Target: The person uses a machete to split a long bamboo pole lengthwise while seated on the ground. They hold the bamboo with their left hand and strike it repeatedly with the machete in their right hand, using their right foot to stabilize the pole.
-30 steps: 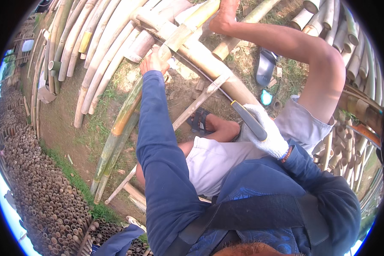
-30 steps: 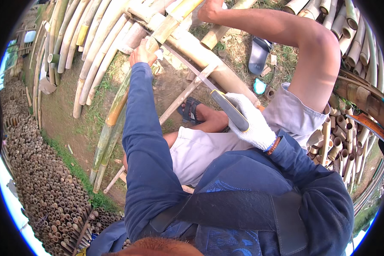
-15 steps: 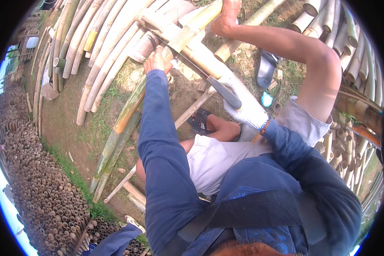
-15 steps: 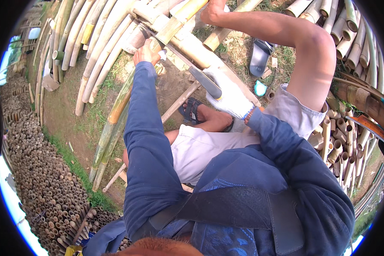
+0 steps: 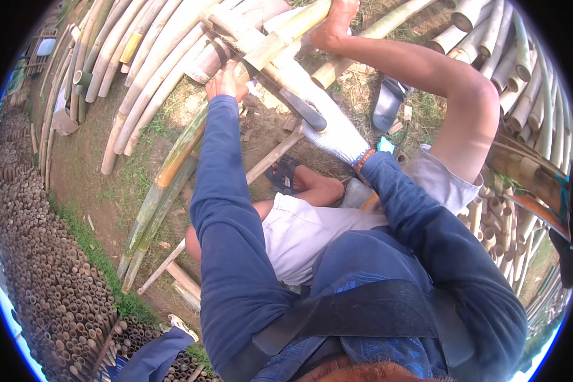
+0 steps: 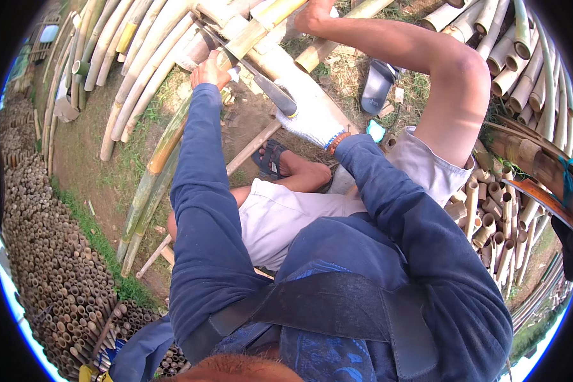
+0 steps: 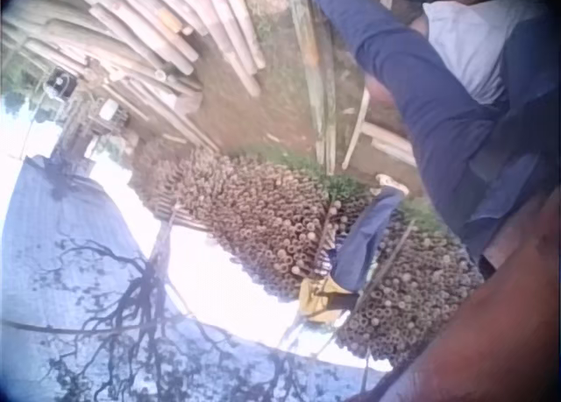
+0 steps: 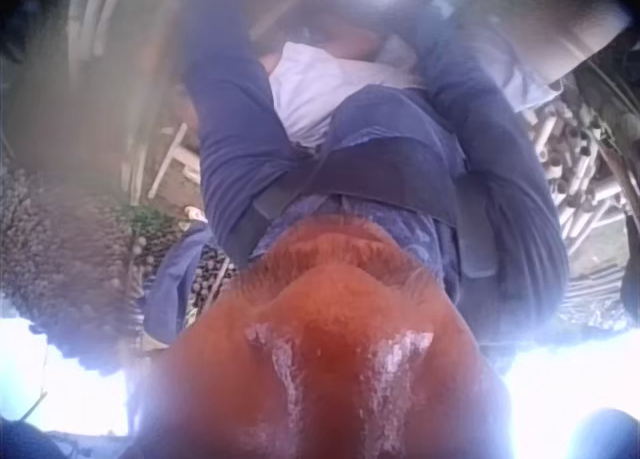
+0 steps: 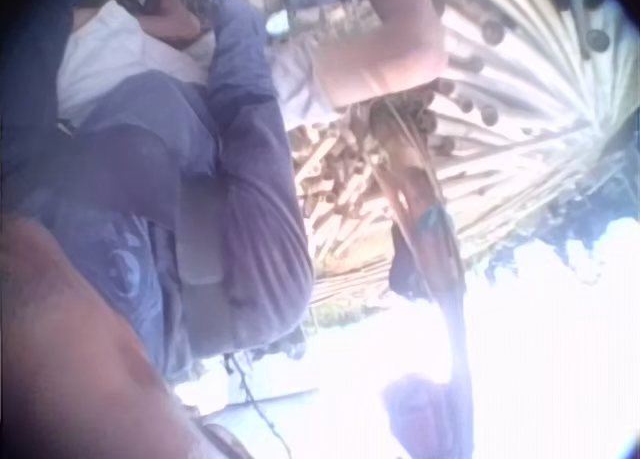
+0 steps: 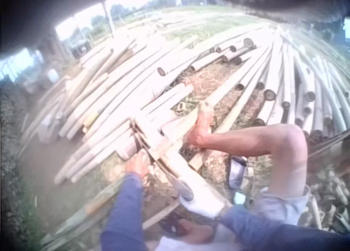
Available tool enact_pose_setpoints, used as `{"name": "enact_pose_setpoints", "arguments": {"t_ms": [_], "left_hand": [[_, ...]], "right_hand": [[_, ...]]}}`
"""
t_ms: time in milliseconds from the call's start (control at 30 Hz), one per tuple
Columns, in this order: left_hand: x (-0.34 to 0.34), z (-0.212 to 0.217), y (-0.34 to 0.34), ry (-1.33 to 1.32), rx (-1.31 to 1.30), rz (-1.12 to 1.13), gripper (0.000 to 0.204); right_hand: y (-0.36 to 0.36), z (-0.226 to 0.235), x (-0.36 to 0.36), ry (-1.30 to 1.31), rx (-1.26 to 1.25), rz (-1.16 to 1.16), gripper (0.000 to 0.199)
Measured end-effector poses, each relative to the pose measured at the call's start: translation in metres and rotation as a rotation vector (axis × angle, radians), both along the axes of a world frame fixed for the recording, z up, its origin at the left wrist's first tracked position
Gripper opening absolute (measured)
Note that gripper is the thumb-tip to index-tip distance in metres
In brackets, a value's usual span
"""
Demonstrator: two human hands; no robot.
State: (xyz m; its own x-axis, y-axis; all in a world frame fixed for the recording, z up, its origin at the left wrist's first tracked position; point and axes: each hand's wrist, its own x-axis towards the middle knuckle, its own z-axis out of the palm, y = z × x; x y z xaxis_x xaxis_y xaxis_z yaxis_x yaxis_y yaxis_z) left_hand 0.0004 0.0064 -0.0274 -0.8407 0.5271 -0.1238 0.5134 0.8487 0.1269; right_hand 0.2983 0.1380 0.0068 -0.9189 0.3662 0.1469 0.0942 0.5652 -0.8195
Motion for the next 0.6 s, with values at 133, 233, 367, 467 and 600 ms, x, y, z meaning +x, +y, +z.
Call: {"name": "enact_pose_setpoints", "arguments": {"t_ms": [133, 233, 367, 467, 600], "left_hand": [[-0.006, -0.006, -0.015, -0.003, -0.005, -0.007, 0.075], [-0.006, -0.007, -0.018, -0.006, 0.0, -0.005, 0.076], [0.002, -0.003, -0.01, -0.02, -0.007, -0.002, 0.074], [-0.001, 0.002, 0.001, 0.028, 0.043, -0.039, 0.074], [0.008, 0.008, -0.001, 0.012, -0.003, -0.006, 0.079]], "right_hand": [[-0.014, 0.033, 0.105, -0.133, -0.322, 0.051, 0.066], [-0.012, 0.047, 0.143, -0.112, -0.191, 0.06, 0.065], [-0.011, 0.015, 0.074, -0.032, -0.219, 0.065, 0.067], [-0.005, 0.01, -0.006, -0.044, -0.087, -0.009, 0.06], [-0.005, 0.005, -0.022, 0.063, -0.014, -0.03, 0.056]]}}
